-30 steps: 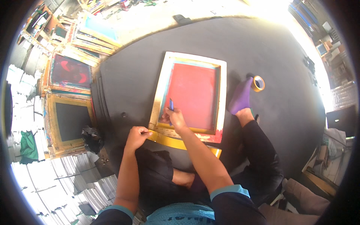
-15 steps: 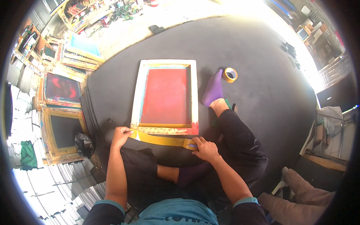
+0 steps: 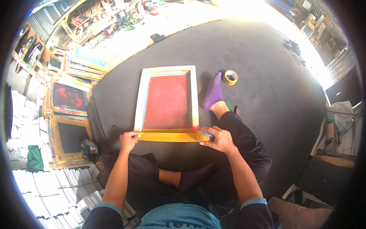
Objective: The person sits cross-legged on the floor and applies yellow masking tape to the edges of a wooden screen printing frame. They use scissors to cut the tape and smooth it down along the frame's perimeter.
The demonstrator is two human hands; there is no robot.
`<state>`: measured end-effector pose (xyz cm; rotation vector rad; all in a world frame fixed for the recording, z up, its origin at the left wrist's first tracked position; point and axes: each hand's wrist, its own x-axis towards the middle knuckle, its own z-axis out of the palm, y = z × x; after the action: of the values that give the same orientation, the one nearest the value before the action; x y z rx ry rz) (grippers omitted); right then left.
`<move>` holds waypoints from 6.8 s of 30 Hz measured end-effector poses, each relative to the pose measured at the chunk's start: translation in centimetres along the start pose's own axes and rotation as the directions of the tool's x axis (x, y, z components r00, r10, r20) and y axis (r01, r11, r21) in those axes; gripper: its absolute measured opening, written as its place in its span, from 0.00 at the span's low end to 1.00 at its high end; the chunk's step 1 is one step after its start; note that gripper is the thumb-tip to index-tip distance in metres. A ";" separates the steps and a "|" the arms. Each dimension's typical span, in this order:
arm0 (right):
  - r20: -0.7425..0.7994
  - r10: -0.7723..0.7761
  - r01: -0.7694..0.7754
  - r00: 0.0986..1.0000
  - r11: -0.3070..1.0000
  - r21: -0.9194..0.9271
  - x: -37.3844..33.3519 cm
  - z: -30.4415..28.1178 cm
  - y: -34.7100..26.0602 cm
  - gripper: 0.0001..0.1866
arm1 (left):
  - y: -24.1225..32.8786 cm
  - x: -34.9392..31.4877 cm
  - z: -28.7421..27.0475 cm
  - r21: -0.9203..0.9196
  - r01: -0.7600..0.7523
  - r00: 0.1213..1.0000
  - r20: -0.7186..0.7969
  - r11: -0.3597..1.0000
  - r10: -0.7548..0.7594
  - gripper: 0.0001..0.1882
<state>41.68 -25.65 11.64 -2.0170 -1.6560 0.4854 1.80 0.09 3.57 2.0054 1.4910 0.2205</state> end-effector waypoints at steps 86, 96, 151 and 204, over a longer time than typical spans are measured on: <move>-0.044 0.175 -0.179 0.984 0.978 -0.103 -1.3 8.5 -3.1 0.42 | 0.7 0.0 3.9 0.288 -0.071 0.968 -0.213 0.955 0.136 0.12; 0.005 0.169 -0.163 0.986 0.959 -0.230 -0.8 12.6 -2.1 0.44 | 0.9 0.2 3.3 0.251 -0.021 0.982 -0.178 0.968 0.068 0.12; 0.104 0.670 -0.661 0.735 0.743 -0.108 0.7 13.3 -6.8 0.43 | 1.5 0.1 3.2 0.185 0.026 0.986 -0.167 0.982 0.006 0.11; -0.361 0.747 -0.642 0.558 0.664 0.384 4.8 -4.4 16.9 0.26 | -2.0 1.0 3.2 -0.280 -0.030 0.988 -0.155 0.960 -0.014 0.10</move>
<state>58.74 -24.07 5.75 -2.3227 -0.4068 0.3269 2.12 0.13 -0.35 1.7987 1.4531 0.5720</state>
